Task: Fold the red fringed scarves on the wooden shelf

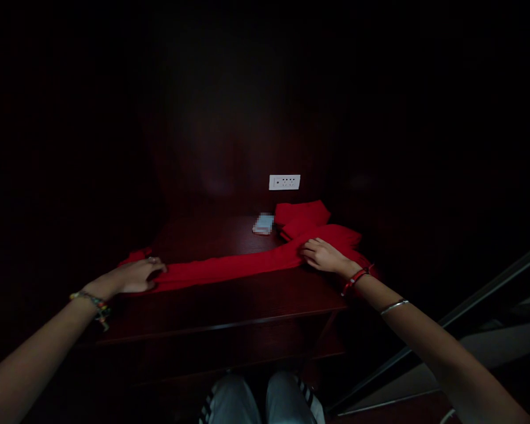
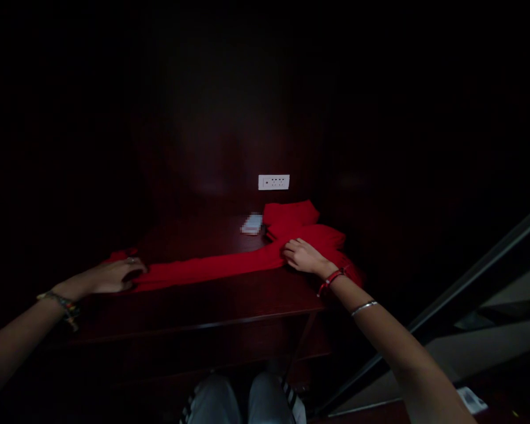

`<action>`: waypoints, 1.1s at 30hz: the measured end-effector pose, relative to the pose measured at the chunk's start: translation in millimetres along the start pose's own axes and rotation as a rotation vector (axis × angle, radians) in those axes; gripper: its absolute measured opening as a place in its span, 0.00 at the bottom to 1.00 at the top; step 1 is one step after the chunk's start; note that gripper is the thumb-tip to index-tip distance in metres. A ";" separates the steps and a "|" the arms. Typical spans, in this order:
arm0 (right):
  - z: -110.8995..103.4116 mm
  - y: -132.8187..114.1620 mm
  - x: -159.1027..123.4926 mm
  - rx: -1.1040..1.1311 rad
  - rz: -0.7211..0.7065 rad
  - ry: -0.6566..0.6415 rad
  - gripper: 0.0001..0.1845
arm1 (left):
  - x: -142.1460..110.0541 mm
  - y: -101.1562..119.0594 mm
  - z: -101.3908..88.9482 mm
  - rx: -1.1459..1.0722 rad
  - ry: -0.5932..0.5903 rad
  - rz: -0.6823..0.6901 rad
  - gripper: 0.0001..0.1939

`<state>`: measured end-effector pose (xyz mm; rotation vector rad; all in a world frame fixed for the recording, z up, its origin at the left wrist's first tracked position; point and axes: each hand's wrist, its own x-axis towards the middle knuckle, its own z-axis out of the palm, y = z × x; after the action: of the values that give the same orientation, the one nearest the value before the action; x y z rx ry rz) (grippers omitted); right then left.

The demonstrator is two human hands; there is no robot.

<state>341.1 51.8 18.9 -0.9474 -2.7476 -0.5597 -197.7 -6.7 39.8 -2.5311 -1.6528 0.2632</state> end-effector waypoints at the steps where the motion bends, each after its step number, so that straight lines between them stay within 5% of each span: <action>1: 0.7 -9.9 11.2 0.038 0.010 0.029 0.16 | 10.6 12.2 -7.9 -0.050 0.027 0.073 0.18; 6: 25.5 -74.2 73.4 0.270 0.079 0.044 0.24 | 77.7 86.3 -8.5 -0.203 0.261 0.056 0.21; 9: 47.5 -98.8 89.4 0.363 0.146 -0.109 0.28 | 99.6 106.2 17.8 -0.254 0.082 -0.074 0.26; 12: 60.9 -102.6 87.9 0.381 0.191 -0.237 0.29 | 93.7 96.3 42.3 -0.296 0.008 -0.182 0.31; 16: 63.9 -96.3 84.4 0.361 0.221 -0.273 0.29 | 65.0 63.0 52.9 -0.318 0.089 -0.260 0.30; 20: 64.9 -93.6 86.6 0.355 0.236 -0.259 0.29 | 43.6 33.0 38.5 -0.268 0.120 -0.217 0.26; 25: 71.6 -88.1 83.3 0.369 0.220 -0.203 0.30 | 29.5 17.4 11.4 -0.313 -0.036 -0.152 0.20; 33: 69.6 -73.5 82.3 0.428 0.193 -0.169 0.31 | 17.2 13.5 -12.9 -0.516 0.096 -0.067 0.21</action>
<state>227.7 72.4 -42.2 -1.1664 -2.7042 0.1441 -176.2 3.7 48.5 -2.7626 -1.9661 -0.3313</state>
